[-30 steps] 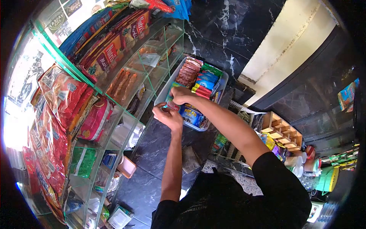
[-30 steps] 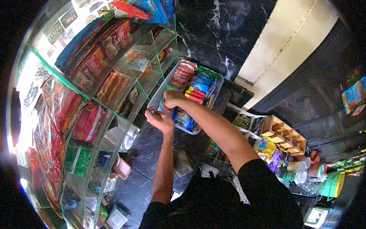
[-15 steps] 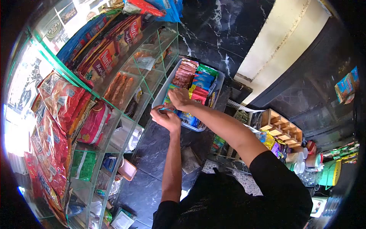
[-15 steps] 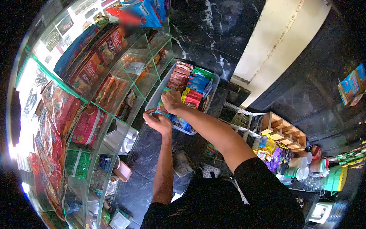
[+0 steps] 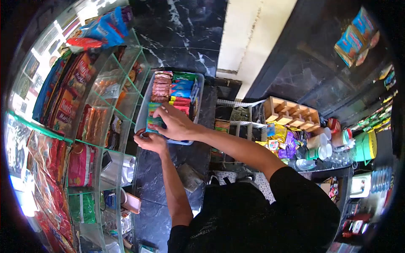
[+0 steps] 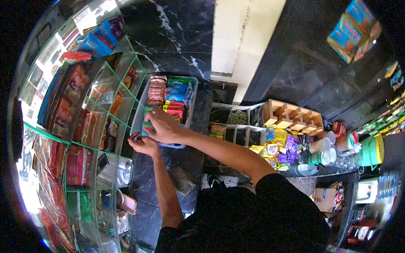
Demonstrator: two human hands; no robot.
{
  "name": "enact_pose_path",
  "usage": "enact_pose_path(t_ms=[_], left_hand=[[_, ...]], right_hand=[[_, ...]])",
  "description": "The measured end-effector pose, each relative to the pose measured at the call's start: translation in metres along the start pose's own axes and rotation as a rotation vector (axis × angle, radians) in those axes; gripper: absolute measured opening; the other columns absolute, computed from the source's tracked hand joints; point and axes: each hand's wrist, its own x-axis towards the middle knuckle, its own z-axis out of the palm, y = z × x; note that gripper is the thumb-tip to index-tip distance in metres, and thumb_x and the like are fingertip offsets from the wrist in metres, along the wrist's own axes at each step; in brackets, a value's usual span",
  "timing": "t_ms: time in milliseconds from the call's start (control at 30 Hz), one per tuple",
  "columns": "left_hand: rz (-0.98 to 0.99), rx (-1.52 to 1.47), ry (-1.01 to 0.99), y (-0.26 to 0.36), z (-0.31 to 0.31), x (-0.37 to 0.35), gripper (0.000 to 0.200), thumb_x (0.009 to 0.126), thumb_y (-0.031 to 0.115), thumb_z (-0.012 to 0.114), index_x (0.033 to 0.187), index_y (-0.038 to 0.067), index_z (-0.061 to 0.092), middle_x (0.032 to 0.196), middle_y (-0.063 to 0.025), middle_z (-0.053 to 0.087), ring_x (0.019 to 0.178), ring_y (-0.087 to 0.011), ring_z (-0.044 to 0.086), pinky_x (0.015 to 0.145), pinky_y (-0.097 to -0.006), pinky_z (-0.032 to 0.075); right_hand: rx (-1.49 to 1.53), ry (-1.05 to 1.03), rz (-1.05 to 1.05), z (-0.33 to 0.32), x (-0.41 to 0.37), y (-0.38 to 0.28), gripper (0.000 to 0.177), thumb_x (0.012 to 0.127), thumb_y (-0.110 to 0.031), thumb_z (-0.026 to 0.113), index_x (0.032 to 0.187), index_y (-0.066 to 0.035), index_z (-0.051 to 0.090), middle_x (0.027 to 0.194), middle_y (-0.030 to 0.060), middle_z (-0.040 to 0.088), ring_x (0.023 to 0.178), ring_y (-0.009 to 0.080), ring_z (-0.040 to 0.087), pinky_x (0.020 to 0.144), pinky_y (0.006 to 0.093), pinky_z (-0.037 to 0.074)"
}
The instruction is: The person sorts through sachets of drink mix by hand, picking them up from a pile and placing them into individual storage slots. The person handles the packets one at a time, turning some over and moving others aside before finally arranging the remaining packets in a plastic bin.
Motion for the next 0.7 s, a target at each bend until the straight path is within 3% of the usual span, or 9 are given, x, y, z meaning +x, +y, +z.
enact_pose_path(t_ms=[167, 233, 333, 367, 433, 467, 533, 667, 700], left_hand=[[0.123, 0.009, 0.019, -0.017, 0.004, 0.000, 0.017, 0.073, -0.007, 0.049, 0.087, -0.003, 0.056, 0.088, -0.0187, 0.058, 0.080, -0.0358, 0.058, 0.073, -0.0474, 0.044], [0.111, 0.033, 0.023, -0.012, 0.006, 0.000, 0.018, 0.072, -0.007, 0.048, 0.087, -0.002, 0.057, 0.089, -0.0191, 0.058, 0.080, -0.0355, 0.056, 0.071, -0.0468, 0.044], [0.116, 0.096, 0.010, -0.009, 0.008, 0.000, 0.018, 0.072, -0.007, 0.047, 0.086, -0.002, 0.058, 0.091, -0.0197, 0.058, 0.079, -0.0360, 0.056, 0.071, -0.0468, 0.044], [0.116, 0.118, 0.020, -0.011, 0.011, 0.001, 0.018, 0.072, -0.007, 0.047, 0.086, -0.002, 0.058, 0.091, -0.0197, 0.058, 0.079, -0.0362, 0.056, 0.071, -0.0470, 0.044], [0.159, 0.186, 0.044, -0.014, 0.014, 0.004, 0.020, 0.071, -0.007, 0.047, 0.085, -0.001, 0.059, 0.088, -0.0191, 0.059, 0.079, -0.0363, 0.057, 0.071, -0.0475, 0.045], [0.255, 0.248, 0.042, -0.023, 0.012, 0.006, 0.021, 0.069, -0.008, 0.047, 0.083, 0.000, 0.061, 0.085, -0.0179, 0.059, 0.079, -0.0355, 0.058, 0.068, -0.0466, 0.047], [0.209, 0.149, 0.057, -0.017, 0.012, 0.003, 0.021, 0.069, -0.008, 0.048, 0.082, 0.000, 0.061, 0.083, -0.0171, 0.061, 0.076, -0.0341, 0.060, 0.065, -0.0452, 0.046], [0.257, 0.172, 0.018, -0.008, 0.004, 0.003, 0.019, 0.070, -0.005, 0.051, 0.085, 0.000, 0.062, 0.082, -0.0159, 0.063, 0.075, -0.0340, 0.061, 0.068, -0.0458, 0.046], [0.259, 0.168, 0.013, -0.006, 0.003, 0.002, 0.019, 0.070, -0.005, 0.051, 0.085, 0.000, 0.062, 0.082, -0.0159, 0.063, 0.075, -0.0340, 0.061, 0.068, -0.0458, 0.046]], right_hand=[[0.144, -0.132, -0.029, -0.082, -0.079, -0.006, 0.027, 0.084, -0.013, 0.076, 0.104, -0.004, 0.061, 0.098, 0.0117, 0.064, 0.090, 0.0312, 0.066, 0.077, 0.0413, 0.053], [0.332, -0.208, 0.229, -0.102, -0.124, -0.010, 0.023, 0.086, -0.017, 0.077, 0.099, -0.004, 0.063, 0.091, 0.0100, 0.068, 0.084, 0.0233, 0.068, 0.075, 0.0377, 0.054], [0.348, -0.084, 0.401, -0.120, -0.195, -0.009, 0.021, 0.089, -0.017, 0.076, 0.101, -0.003, 0.066, 0.089, 0.0094, 0.071, 0.082, 0.0188, 0.069, 0.075, 0.0340, 0.055], [0.350, -0.070, 0.414, -0.123, -0.218, -0.006, 0.021, 0.089, -0.017, 0.076, 0.101, -0.003, 0.066, 0.089, 0.0094, 0.071, 0.082, 0.0188, 0.069, 0.075, 0.0340, 0.055], [0.432, -0.027, 0.705, -0.122, -0.264, -0.001, 0.021, 0.091, -0.017, 0.074, 0.104, -0.002, 0.066, 0.091, 0.0088, 0.072, 0.083, 0.0177, 0.069, 0.077, 0.0334, 0.056], [0.434, -0.014, 0.719, -0.119, -0.286, 0.002, 0.021, 0.091, -0.017, 0.074, 0.104, -0.002, 0.066, 0.091, 0.0088, 0.072, 0.083, 0.0177, 0.069, 0.077, 0.0334, 0.056], [0.534, 0.076, 0.803, -0.116, -0.323, 0.005, 0.022, 0.093, -0.019, 0.072, 0.106, -0.002, 0.066, 0.093, 0.0088, 0.072, 0.086, 0.0167, 0.069, 0.079, 0.0330, 0.056], [0.366, 0.059, 0.836, -0.135, -0.357, -0.004, 0.024, 0.095, -0.024, 0.071, 0.102, -0.002, 0.067, 0.090, 0.0116, 0.071, 0.083, 0.0223, 0.070, 0.077, 0.0362, 0.055], [0.313, 0.088, 0.818, -0.133, -0.369, 0.001, 0.032, 0.096, -0.031, 0.069, 0.093, 0.000, 0.067, 0.089, 0.0151, 0.070, 0.081, 0.0302, 0.068, 0.075, 0.0394, 0.054]])
